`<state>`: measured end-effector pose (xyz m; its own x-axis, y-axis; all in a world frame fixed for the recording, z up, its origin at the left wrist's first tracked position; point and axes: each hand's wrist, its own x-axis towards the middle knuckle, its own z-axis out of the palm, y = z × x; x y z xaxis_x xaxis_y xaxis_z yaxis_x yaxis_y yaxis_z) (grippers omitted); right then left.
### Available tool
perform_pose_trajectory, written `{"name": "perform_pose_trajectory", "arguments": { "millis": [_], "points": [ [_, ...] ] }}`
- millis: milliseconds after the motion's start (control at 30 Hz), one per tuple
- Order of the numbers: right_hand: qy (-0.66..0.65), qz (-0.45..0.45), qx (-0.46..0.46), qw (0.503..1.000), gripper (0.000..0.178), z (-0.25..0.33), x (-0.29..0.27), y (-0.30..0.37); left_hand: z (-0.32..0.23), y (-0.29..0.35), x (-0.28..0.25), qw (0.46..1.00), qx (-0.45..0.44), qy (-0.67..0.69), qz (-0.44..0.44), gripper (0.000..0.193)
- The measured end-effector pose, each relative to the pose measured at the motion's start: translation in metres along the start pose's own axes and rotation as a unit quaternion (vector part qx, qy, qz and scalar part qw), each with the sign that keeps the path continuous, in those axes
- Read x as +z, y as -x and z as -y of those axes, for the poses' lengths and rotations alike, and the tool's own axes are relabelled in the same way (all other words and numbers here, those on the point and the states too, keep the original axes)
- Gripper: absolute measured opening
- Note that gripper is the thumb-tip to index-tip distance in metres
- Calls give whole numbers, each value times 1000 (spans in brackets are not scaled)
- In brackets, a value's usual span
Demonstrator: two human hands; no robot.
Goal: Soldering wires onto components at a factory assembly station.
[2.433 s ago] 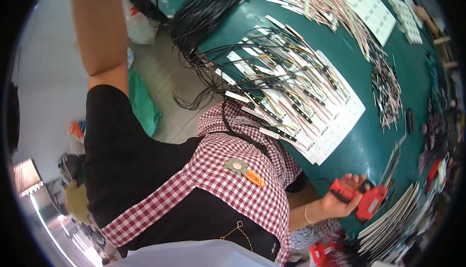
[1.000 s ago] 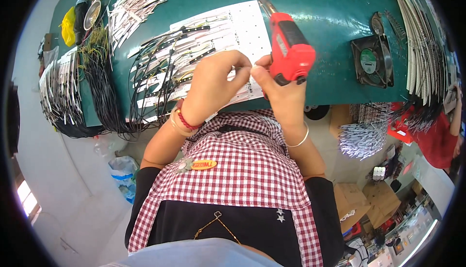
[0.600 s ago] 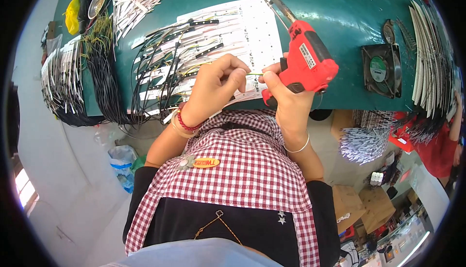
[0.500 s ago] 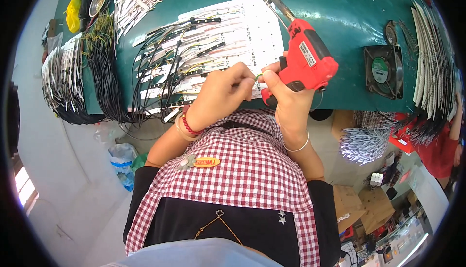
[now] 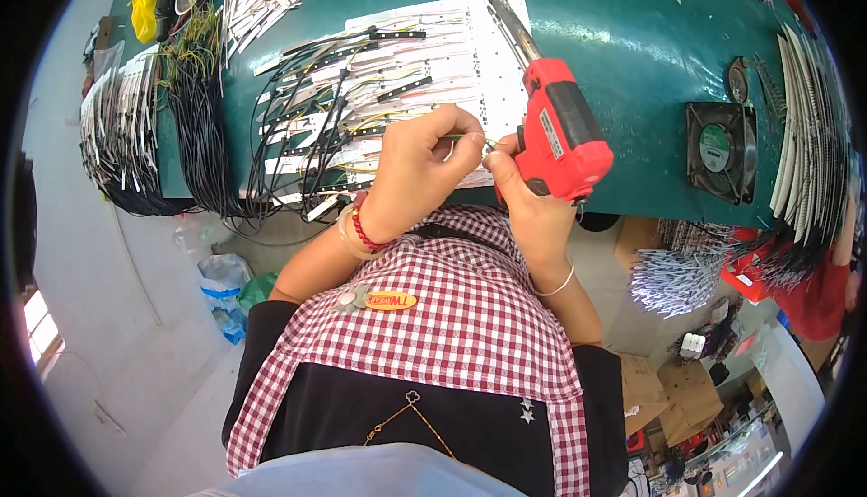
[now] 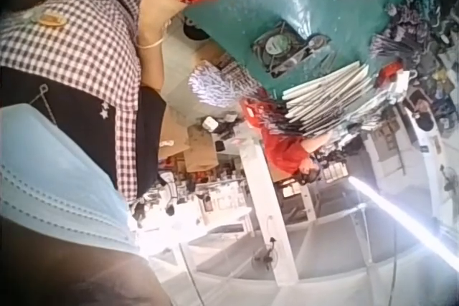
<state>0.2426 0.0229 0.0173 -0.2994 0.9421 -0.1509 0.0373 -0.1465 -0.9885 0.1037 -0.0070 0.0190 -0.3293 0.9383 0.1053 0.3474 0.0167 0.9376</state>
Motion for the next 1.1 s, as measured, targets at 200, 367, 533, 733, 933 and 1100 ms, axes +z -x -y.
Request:
{"name": "perform_pose_trajectory", "arguments": {
  "millis": [200, 367, 533, 733, 933, 1100],
  "points": [
    [-52, -66, 22, 996, 8, 14, 8, -2, -9, 2, -9, 991, -75, -75, 78, 5],
    [-3, -19, 22, 1000, 43, 5, -3, -7, -6, 0, -12, 995, -36, -54, 82, 6],
    [31, 6, 43, 999, 43, 6, -6, -1, -5, -1, -11, 993, 0, -62, 102, 6],
    [4, -57, -15, 998, 29, 8, 1, -1, -10, 11, 7, 995, -32, -62, 64, 8],
    [8, -59, 16, 998, 35, 11, -19, -8, 31, -48, -32, 980, 1, -198, 7, 12],
    [-15, -3, 38, 999, 34, -7, -57, -5, 58, -74, -22, 960, 37, -278, -15, 13]
  ]
}}
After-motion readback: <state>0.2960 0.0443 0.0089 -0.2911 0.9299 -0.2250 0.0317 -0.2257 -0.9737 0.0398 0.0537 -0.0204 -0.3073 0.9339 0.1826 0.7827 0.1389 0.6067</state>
